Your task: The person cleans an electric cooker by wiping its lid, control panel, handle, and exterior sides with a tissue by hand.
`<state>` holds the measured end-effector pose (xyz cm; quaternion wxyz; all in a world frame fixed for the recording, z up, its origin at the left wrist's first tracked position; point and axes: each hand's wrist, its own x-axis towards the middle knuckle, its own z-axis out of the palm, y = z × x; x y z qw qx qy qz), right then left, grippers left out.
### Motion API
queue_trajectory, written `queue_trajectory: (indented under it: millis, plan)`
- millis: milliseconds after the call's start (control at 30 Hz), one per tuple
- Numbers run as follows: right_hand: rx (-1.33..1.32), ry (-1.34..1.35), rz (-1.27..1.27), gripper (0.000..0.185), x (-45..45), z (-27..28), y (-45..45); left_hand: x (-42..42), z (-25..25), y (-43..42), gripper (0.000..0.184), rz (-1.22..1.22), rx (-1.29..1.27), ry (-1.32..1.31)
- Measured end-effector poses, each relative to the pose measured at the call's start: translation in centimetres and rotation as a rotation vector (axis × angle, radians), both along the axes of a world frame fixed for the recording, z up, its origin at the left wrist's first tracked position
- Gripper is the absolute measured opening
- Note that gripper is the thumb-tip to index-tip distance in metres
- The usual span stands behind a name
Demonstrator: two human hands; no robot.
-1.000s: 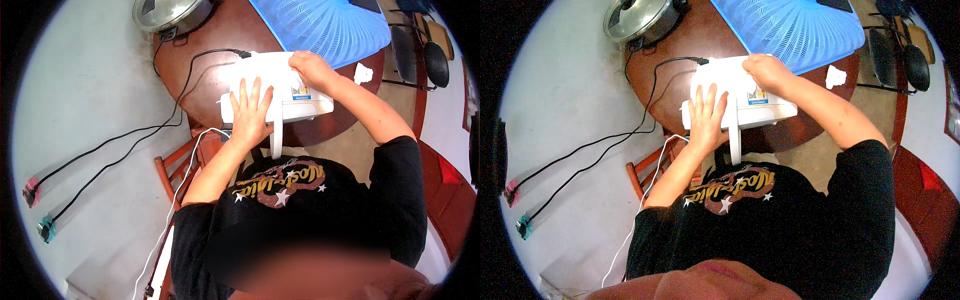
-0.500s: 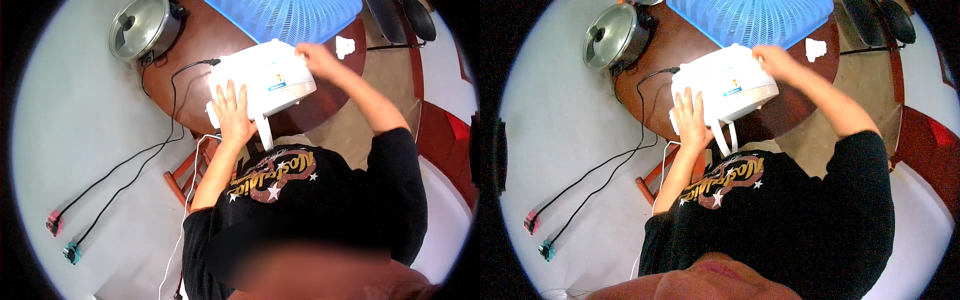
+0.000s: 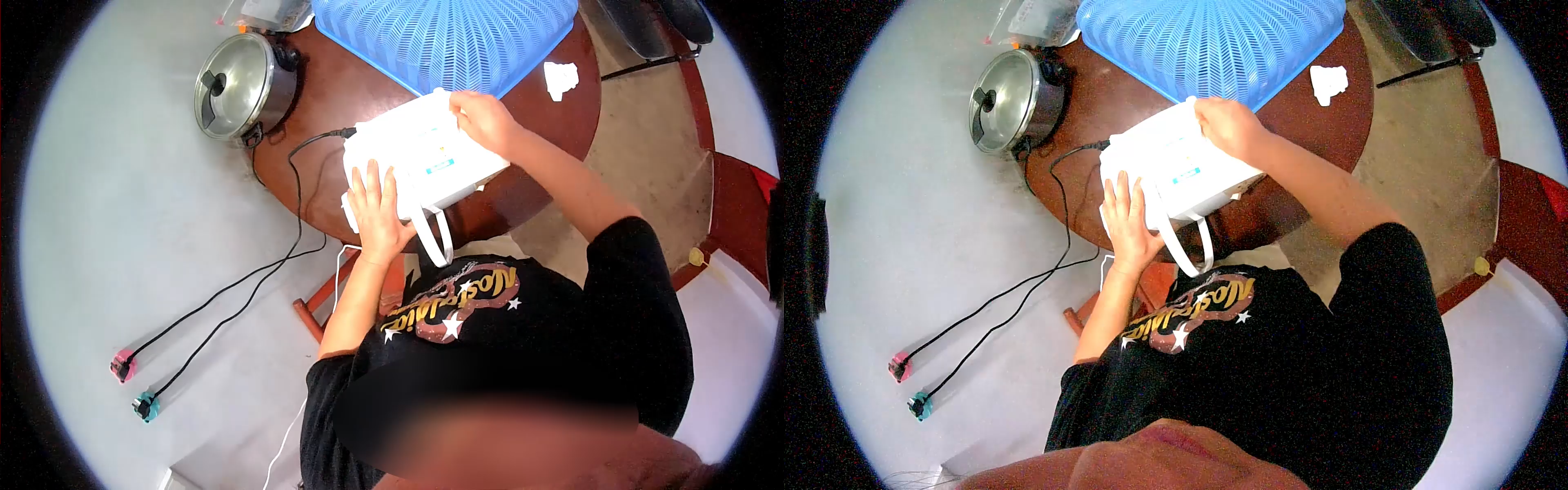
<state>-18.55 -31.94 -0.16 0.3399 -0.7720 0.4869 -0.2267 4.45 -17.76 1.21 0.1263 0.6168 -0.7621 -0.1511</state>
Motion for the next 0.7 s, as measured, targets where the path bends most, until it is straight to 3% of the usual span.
queue_trajectory:
  millis: [67,133,267,333,467,533,633,700]
  plan:
    - [0.083,0.044,-0.043,0.010,-0.2,-0.4,-1.8,-0.2,-0.4,0.1,0.099,0.003,-0.018,-0.015]
    - [0.397,0.042,-0.226,0.012,-0.5,-0.5,-3.2,-0.3,0.0,0.1,0.099,0.004,-0.038,-0.033]
    - [0.352,0.021,-0.304,0.014,-2.1,-3.7,-2.8,-0.6,0.2,0.3,0.094,0.018,-0.049,-0.040]
    - [0.478,-0.042,-0.387,0.015,-3.0,-6.0,-3.1,-0.3,0.1,0.0,0.095,0.019,-0.064,-0.031]
    - [0.557,-0.231,-0.400,0.013,-2.5,-4.6,-1.7,-0.1,-0.1,0.0,0.094,0.001,-0.051,-0.008]
    - [0.076,-0.040,-0.143,0.009,-0.9,-2.0,-1.1,0.0,-0.1,-0.1,0.094,-0.002,-0.040,0.008]
    - [-0.032,-0.011,-0.014,0.009,0.0,-1.1,-1.6,-0.1,0.0,-0.2,0.093,0.001,-0.033,-0.011]
    - [0.025,-0.023,-0.068,0.010,0.0,-1.3,-1.6,-0.3,0.7,-0.2,0.094,0.006,-0.002,-0.052]
